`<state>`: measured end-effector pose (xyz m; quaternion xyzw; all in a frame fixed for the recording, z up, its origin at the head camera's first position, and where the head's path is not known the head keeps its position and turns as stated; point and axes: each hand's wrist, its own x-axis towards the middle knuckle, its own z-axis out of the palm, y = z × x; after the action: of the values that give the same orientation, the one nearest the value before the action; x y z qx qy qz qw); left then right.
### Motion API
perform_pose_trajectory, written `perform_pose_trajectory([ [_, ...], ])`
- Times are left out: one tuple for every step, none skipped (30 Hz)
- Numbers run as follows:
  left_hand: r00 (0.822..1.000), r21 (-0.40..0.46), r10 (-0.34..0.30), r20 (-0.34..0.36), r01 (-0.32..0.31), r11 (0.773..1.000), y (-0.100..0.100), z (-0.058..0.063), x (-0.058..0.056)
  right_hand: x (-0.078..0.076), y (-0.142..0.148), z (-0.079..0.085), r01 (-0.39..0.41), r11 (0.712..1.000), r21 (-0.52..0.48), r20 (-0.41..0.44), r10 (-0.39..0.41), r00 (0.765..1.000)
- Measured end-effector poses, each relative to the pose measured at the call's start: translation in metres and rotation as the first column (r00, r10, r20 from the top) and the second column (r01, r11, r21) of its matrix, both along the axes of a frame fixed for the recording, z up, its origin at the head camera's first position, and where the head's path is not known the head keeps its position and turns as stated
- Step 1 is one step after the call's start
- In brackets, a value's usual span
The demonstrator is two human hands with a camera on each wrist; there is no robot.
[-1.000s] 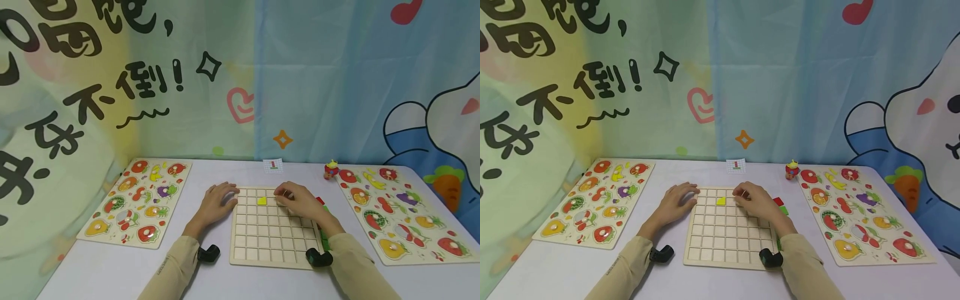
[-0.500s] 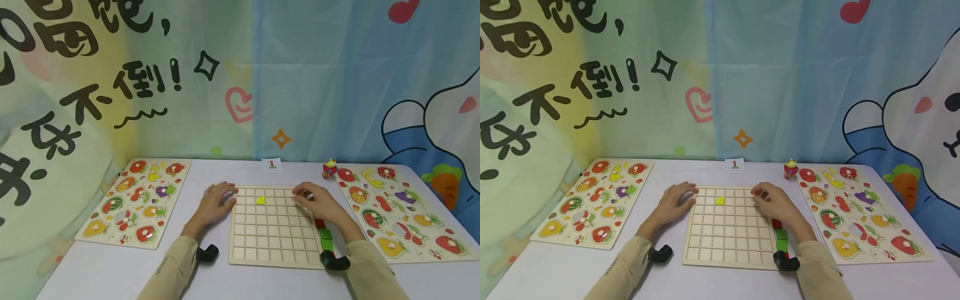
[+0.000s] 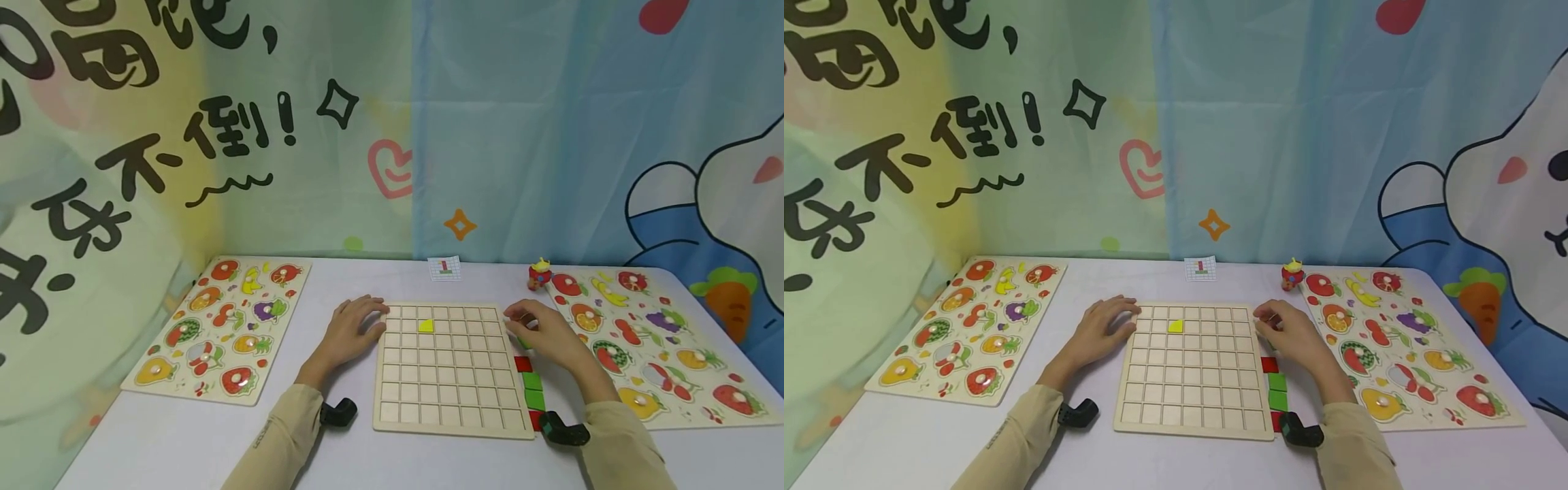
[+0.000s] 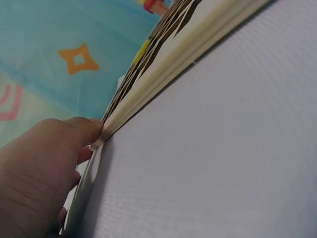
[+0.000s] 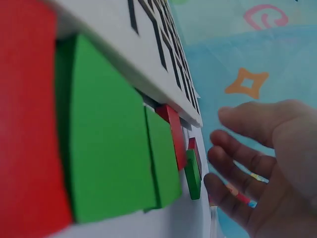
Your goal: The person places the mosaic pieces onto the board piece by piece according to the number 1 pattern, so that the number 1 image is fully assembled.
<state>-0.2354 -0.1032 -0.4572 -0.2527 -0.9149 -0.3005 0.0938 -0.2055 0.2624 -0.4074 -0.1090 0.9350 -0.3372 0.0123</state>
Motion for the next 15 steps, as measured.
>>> perform_pose_trajectory([
  [1.0,0.001,-0.002,-0.002,0.002,1.0,0.0002,0.0002,-0.0001,0.0004,0.0009,-0.0003,0.005,1.0,0.006,-0.002,-0.005,1.0],
  [1.0,0.001,-0.003,-0.003,0.003,1.0,0.0002,0.0003,-0.0002,0.0007,0.0017,-0.0008,0.008,1.0,0.012,-0.006,-0.008,1.0],
  [1.0,0.001,-0.003,-0.003,0.003,1.0,0.0003,0.0004,-0.0002,0.0011,0.0023,-0.0011,0.01,1.0,0.019,-0.012,-0.01,1.0],
  [1.0,0.0,-0.004,-0.002,0.004,1.0,0.0003,0.0004,-0.0003,0.0013,0.0029,-0.0016,0.012,1.0,0.024,-0.017,-0.012,1.0],
  [1.0,0.0,-0.004,-0.001,0.004,1.0,0.0003,0.0004,-0.0004,0.0013,0.0035,-0.0022,0.015,0.999,0.032,-0.022,-0.014,1.0],
  [1.0,0.0,-0.003,0.0,0.003,1.0,0.0003,0.0004,-0.0005,0.0013,0.0042,-0.0027,0.019,0.999,0.038,-0.027,-0.018,0.999],
  [1.0,-0.001,-0.002,0.001,0.002,1.0,0.0004,0.0006,-0.0005,0.0014,0.0048,-0.0032,0.022,0.999,0.047,-0.035,-0.02,0.999],
  [1.0,-0.001,-0.002,0.002,0.002,1.0,0.0003,0.0006,-0.0005,0.0015,0.0052,-0.0034,0.025,0.998,0.053,-0.04,-0.023,0.999],
  [1.0,-0.002,-0.001,0.003,0.001,1.0,0.0003,0.0007,-0.0004,0.0015,0.0054,-0.0035,0.029,0.998,0.058,-0.047,-0.026,0.999],
  [1.0,-0.002,0.0,0.006,0.0,1.0,0.0004,0.0009,-0.0003,0.0015,0.0055,-0.0036,0.032,0.997,0.063,-0.051,-0.029,0.998],
  [1.0,-0.003,0.001,0.007,-0.001,1.0,0.0004,0.0011,-0.0001,0.0015,0.0056,-0.0036,0.036,0.997,0.068,-0.055,-0.032,0.998],
  [1.0,-0.003,0.002,0.008,-0.002,1.0,0.0005,0.0013,0.0001,0.0016,0.0054,-0.0037,0.04,0.997,0.073,-0.059,-0.036,0.998],
  [1.0,-0.004,0.003,0.009,-0.003,1.0,0.0006,0.0016,0.0003,0.0013,0.0052,-0.0039,0.044,0.996,0.079,-0.061,-0.039,0.997],
  [1.0,-0.003,0.003,0.009,-0.003,1.0,0.0007,0.0016,0.0004,0.0009,0.005,-0.0041,0.047,0.995,0.085,-0.061,-0.042,0.997],
  [1.0,-0.004,0.003,0.011,-0.003,1.0,0.0008,0.0018,0.0005,0.0005,0.005,-0.0044,0.049,0.994,0.093,-0.061,-0.043,0.997],
])
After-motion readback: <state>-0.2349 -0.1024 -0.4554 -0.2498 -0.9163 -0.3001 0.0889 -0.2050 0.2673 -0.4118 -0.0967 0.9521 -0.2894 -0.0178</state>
